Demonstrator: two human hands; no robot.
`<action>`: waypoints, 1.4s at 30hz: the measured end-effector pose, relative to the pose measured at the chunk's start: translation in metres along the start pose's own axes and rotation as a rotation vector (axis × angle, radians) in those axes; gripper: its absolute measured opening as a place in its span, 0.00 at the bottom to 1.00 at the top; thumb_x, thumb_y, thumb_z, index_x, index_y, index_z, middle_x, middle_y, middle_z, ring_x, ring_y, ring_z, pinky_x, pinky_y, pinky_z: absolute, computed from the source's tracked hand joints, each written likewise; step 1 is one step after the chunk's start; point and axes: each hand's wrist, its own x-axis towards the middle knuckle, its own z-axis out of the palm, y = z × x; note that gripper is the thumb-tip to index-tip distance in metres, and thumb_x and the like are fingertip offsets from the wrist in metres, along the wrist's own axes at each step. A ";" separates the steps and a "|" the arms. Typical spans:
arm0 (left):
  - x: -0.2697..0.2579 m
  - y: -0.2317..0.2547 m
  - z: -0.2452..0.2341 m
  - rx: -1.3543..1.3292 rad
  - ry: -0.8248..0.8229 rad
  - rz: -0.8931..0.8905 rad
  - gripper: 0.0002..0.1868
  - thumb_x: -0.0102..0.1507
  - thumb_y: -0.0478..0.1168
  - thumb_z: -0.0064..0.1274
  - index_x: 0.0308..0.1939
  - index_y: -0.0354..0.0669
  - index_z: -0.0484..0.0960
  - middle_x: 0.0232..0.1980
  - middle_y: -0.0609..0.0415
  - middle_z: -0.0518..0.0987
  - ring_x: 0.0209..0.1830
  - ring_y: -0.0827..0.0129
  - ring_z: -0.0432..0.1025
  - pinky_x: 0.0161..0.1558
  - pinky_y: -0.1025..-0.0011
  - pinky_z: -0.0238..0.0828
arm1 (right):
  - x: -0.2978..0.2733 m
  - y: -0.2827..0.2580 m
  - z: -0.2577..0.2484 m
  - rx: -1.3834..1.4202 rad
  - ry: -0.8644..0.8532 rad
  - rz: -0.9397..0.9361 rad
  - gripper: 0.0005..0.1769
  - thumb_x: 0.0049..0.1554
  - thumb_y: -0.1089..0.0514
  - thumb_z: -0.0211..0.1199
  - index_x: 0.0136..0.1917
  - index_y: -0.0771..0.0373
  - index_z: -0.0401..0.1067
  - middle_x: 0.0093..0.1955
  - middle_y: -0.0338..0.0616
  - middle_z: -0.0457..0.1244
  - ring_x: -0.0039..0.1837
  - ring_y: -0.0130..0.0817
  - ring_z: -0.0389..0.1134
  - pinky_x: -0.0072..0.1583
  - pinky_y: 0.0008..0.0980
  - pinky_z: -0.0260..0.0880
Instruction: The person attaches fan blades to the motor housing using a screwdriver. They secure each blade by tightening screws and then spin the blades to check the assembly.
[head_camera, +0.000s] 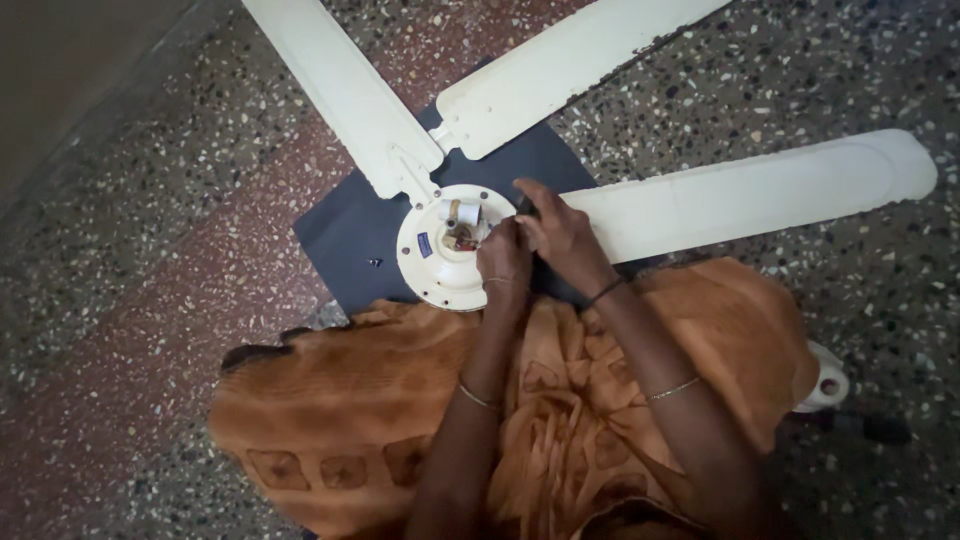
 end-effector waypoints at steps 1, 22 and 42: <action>-0.001 -0.001 0.001 -0.015 0.025 0.007 0.07 0.65 0.40 0.52 0.41 0.41 0.82 0.36 0.38 0.82 0.35 0.41 0.78 0.36 0.48 0.73 | 0.000 0.001 0.001 -0.013 0.010 0.028 0.28 0.61 0.63 0.65 0.72 0.62 0.60 0.67 0.59 0.65 0.63 0.60 0.69 0.58 0.47 0.74; -0.004 -0.004 0.013 0.023 0.049 0.023 0.10 0.63 0.38 0.52 0.46 0.41 0.84 0.37 0.42 0.84 0.34 0.47 0.80 0.35 0.53 0.76 | 0.001 -0.048 -0.020 -0.023 -0.049 0.003 0.28 0.60 0.69 0.58 0.73 0.64 0.61 0.66 0.59 0.64 0.66 0.58 0.67 0.62 0.45 0.71; -0.002 -0.005 0.010 0.005 0.034 -0.022 0.11 0.66 0.39 0.49 0.48 0.43 0.85 0.37 0.40 0.83 0.36 0.45 0.80 0.37 0.51 0.76 | 0.002 -0.037 -0.007 -0.127 0.101 -0.038 0.26 0.58 0.60 0.67 0.67 0.66 0.63 0.61 0.58 0.64 0.59 0.58 0.69 0.56 0.45 0.73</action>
